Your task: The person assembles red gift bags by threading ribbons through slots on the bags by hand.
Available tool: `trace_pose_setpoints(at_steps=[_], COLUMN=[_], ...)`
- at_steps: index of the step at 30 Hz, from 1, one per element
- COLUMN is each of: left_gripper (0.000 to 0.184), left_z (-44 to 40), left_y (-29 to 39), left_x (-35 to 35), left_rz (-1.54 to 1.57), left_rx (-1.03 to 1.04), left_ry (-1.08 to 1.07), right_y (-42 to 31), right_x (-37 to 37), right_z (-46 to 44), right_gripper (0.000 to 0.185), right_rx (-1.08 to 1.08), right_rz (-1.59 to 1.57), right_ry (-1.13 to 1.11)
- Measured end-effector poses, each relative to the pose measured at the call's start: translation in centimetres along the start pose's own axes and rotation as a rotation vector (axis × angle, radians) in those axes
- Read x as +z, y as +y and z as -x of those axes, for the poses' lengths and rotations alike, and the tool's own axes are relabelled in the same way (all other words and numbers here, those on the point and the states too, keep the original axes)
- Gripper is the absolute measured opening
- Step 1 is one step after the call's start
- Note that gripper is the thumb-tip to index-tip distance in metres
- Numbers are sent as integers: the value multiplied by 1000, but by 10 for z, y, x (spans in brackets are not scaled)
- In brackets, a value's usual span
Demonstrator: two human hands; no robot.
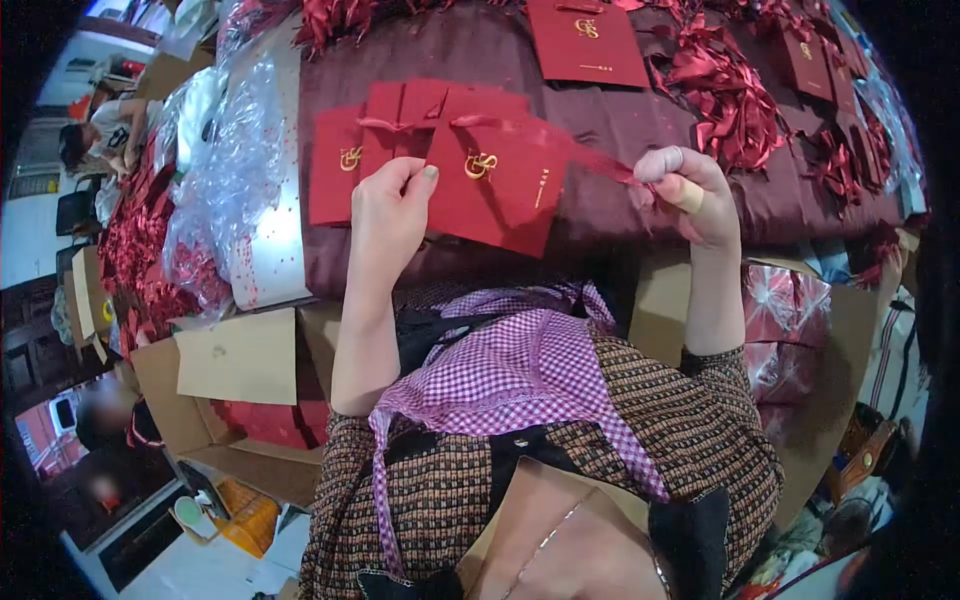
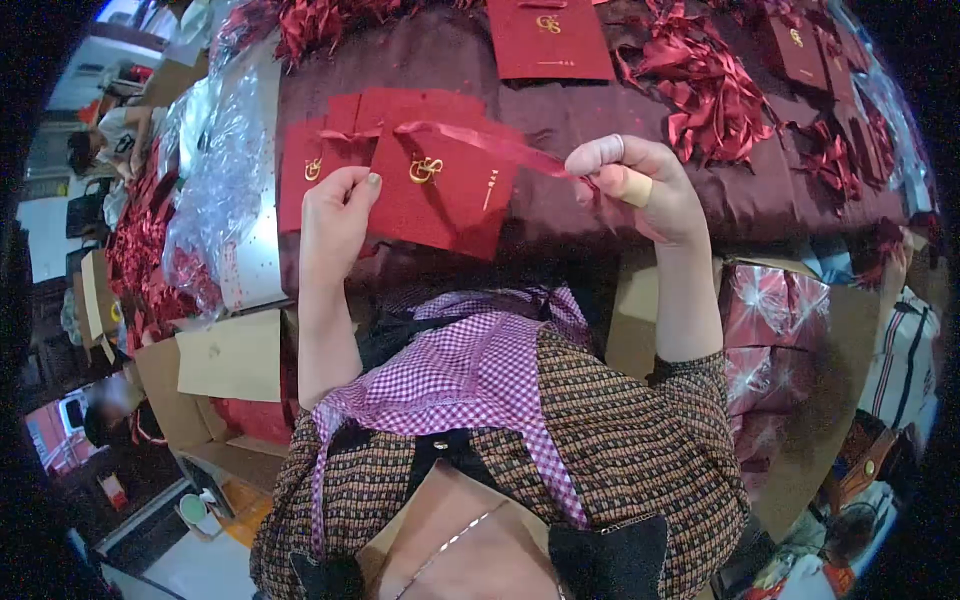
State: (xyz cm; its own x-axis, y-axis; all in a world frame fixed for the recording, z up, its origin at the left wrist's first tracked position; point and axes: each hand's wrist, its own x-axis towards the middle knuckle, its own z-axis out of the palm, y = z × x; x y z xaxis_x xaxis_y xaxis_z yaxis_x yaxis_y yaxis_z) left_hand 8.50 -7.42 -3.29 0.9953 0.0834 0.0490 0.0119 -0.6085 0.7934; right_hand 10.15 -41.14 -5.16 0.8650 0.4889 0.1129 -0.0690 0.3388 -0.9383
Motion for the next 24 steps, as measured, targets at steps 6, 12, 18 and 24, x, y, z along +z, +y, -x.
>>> trace_pose_setpoints(at_steps=[6, 12, 18, 24], left_gripper=[23, 34, 33, 32], left_z=[-2, 3, 6, 6], left_y=[-12, -12, -10, -10], left_x=[-6, -14, -13, -13], left_rz=[336, 325, 363, 358], left_rx=[-5, -23, -58, -88], left_ry=[-83, -205, -209, -248], right_y=[5, 37, 42, 52], right_x=[35, 67, 102, 111], right_z=[-10, -36, -57, -72], right_gripper=[27, 13, 18, 14], right_rx=[15, -269, -577, -515], right_rz=[227, 775, 1143, 1064], right_ry=[80, 88, 55, -24])
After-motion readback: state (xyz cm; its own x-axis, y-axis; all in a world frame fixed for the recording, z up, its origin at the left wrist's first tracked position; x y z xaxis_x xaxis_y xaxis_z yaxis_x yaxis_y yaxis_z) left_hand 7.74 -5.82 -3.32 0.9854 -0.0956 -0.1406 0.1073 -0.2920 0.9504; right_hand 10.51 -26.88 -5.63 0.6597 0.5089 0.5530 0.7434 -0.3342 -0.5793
